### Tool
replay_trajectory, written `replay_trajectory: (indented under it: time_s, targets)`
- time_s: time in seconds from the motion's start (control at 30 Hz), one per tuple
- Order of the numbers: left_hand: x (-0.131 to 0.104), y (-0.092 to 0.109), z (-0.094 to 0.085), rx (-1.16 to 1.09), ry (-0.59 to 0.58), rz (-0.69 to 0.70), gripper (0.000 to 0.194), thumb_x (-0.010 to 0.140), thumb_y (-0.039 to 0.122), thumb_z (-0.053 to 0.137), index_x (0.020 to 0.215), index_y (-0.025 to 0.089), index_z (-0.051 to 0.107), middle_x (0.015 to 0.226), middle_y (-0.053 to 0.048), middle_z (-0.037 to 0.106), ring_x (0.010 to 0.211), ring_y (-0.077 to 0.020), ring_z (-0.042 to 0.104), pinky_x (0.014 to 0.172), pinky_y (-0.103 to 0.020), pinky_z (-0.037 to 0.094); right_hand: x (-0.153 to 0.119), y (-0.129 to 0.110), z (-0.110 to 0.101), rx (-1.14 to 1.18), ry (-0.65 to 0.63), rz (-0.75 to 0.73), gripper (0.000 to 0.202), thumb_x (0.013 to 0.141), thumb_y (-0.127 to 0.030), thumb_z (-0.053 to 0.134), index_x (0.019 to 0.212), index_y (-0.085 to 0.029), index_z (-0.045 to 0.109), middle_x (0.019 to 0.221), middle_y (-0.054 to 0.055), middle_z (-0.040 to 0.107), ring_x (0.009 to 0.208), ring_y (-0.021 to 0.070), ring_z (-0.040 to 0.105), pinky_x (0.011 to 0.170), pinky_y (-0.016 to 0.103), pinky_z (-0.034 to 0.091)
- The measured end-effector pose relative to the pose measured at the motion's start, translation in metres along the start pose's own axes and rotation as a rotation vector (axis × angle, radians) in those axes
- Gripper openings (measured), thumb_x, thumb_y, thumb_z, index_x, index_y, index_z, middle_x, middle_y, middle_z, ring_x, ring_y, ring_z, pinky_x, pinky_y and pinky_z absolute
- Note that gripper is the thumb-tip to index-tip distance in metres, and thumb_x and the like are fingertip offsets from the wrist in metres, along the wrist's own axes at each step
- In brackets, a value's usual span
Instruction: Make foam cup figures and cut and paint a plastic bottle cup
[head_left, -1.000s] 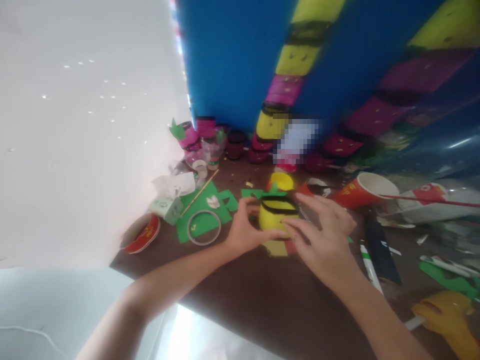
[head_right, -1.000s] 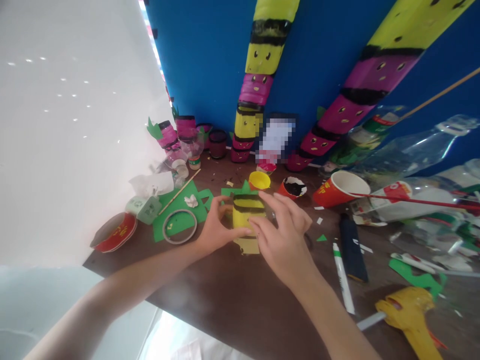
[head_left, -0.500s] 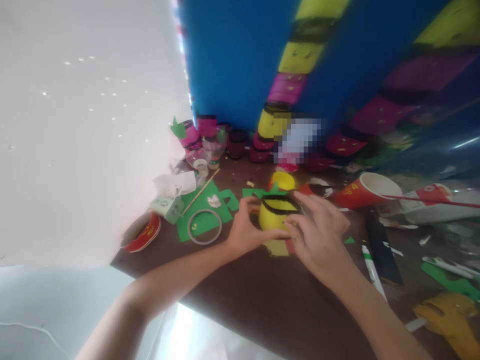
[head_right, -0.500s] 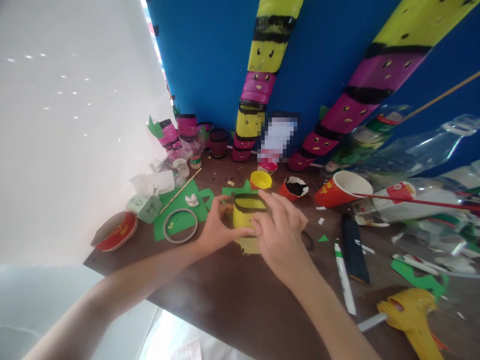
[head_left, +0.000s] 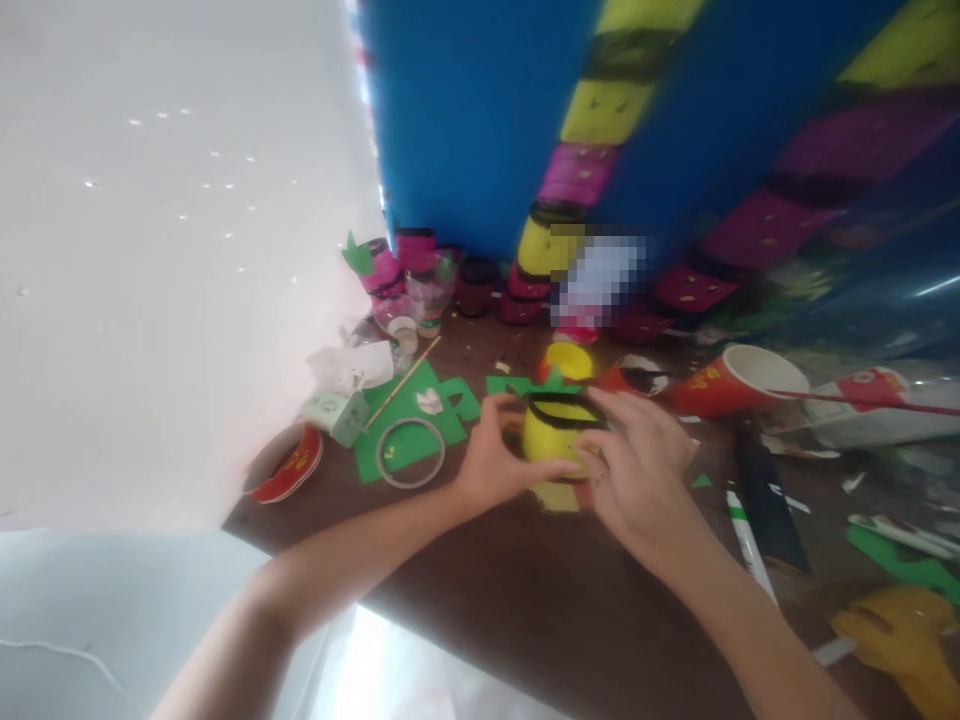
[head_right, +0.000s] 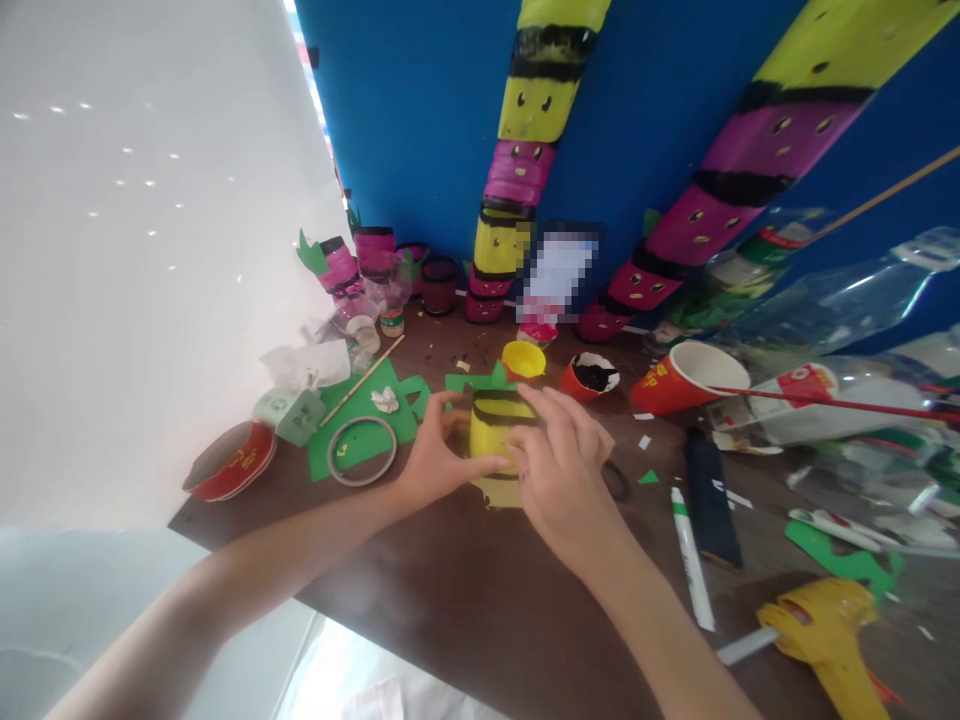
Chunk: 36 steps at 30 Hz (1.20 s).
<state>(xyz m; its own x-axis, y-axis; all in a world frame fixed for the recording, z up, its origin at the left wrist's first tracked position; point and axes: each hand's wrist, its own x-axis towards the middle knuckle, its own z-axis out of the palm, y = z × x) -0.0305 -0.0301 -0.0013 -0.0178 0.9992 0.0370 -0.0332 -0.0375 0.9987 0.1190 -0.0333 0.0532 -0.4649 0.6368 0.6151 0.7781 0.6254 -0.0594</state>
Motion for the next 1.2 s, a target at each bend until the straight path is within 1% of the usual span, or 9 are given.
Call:
replay_trajectory:
  time_s: [0.13, 0.27, 0.43, 0.7, 1.0, 1.1, 1.2]
  targets:
    - [-0.0004, 0.0015, -0.0001, 0.005, 0.0, -0.008, 0.086, 0.045, 0.041, 0.084, 0.114, 0.021, 0.036, 0.094, -0.006, 0.06, 0.092, -0.0232, 0.06, 0.083, -0.041, 0.046, 0.0007, 0.0002, -0.0017, 0.02, -0.02, -0.009, 0.012, 0.084, -0.013, 0.045, 0.076, -0.018, 0.051, 0.117, 0.015, 0.056, 0.114, 0.0302, 0.047, 0.091, 0.047, 0.035]
    - [-0.0008, 0.0025, 0.0, 0.008, -0.004, -0.003, 0.085, 0.046, 0.04, 0.084, 0.113, 0.021, 0.036, 0.096, -0.006, 0.059, 0.093, -0.0228, 0.06, 0.084, -0.041, 0.046, 0.0013, 0.0002, -0.0032, 0.027, -0.024, 0.004, 0.013, 0.083, -0.012, 0.044, 0.075, -0.018, 0.052, 0.118, 0.014, 0.056, 0.115, 0.0303, 0.046, 0.091, 0.047, 0.034]
    - [-0.0011, 0.0025, 0.0001, 0.003, -0.008, -0.006, 0.084, 0.047, 0.04, 0.083, 0.113, 0.021, 0.036, 0.097, -0.006, 0.059, 0.094, -0.0228, 0.059, 0.084, -0.041, 0.046, 0.0026, 0.0001, -0.0042, 0.023, -0.038, -0.017, 0.012, 0.084, -0.014, 0.045, 0.076, -0.018, 0.053, 0.118, 0.014, 0.056, 0.115, 0.0308, 0.047, 0.091, 0.047, 0.034]
    - [-0.0018, 0.0026, 0.0002, 0.0, -0.007, -0.009, 0.085, 0.046, 0.04, 0.083, 0.114, 0.02, 0.036, 0.096, -0.006, 0.06, 0.093, -0.0228, 0.06, 0.084, -0.041, 0.046, 0.0052, 0.0003, -0.0026, 0.001, -0.006, -0.024, 0.011, 0.084, -0.015, 0.047, 0.076, -0.017, 0.053, 0.117, 0.016, 0.057, 0.113, 0.0318, 0.048, 0.09, 0.048, 0.037]
    - [-0.0021, 0.0026, -0.0005, 0.034, 0.001, 0.009, 0.084, 0.047, 0.042, 0.083, 0.113, 0.021, 0.037, 0.098, -0.007, 0.06, 0.095, -0.0237, 0.059, 0.083, -0.041, 0.047, 0.0047, 0.0025, -0.0013, 0.016, 0.025, -0.047, 0.006, 0.083, -0.013, 0.051, 0.079, -0.018, 0.052, 0.116, 0.017, 0.057, 0.111, 0.0345, 0.049, 0.088, 0.051, 0.039]
    - [-0.0023, 0.0017, -0.0001, 0.037, 0.004, 0.019, 0.084, 0.046, 0.042, 0.083, 0.113, 0.021, 0.037, 0.097, -0.007, 0.06, 0.094, -0.024, 0.06, 0.082, -0.041, 0.047, 0.0042, 0.0034, -0.0024, 0.013, 0.061, -0.048, 0.004, 0.081, -0.015, 0.055, 0.082, -0.018, 0.053, 0.114, 0.018, 0.058, 0.11, 0.0357, 0.05, 0.087, 0.052, 0.04]
    - [-0.0019, 0.001, 0.0005, 0.032, -0.008, 0.021, 0.086, 0.045, 0.042, 0.083, 0.114, 0.021, 0.036, 0.096, -0.007, 0.06, 0.093, -0.0238, 0.06, 0.081, -0.04, 0.047, 0.0015, 0.005, -0.0058, 0.01, 0.102, -0.067, 0.008, 0.078, -0.014, 0.059, 0.083, -0.018, 0.055, 0.111, 0.018, 0.058, 0.108, 0.0358, 0.051, 0.086, 0.051, 0.041]
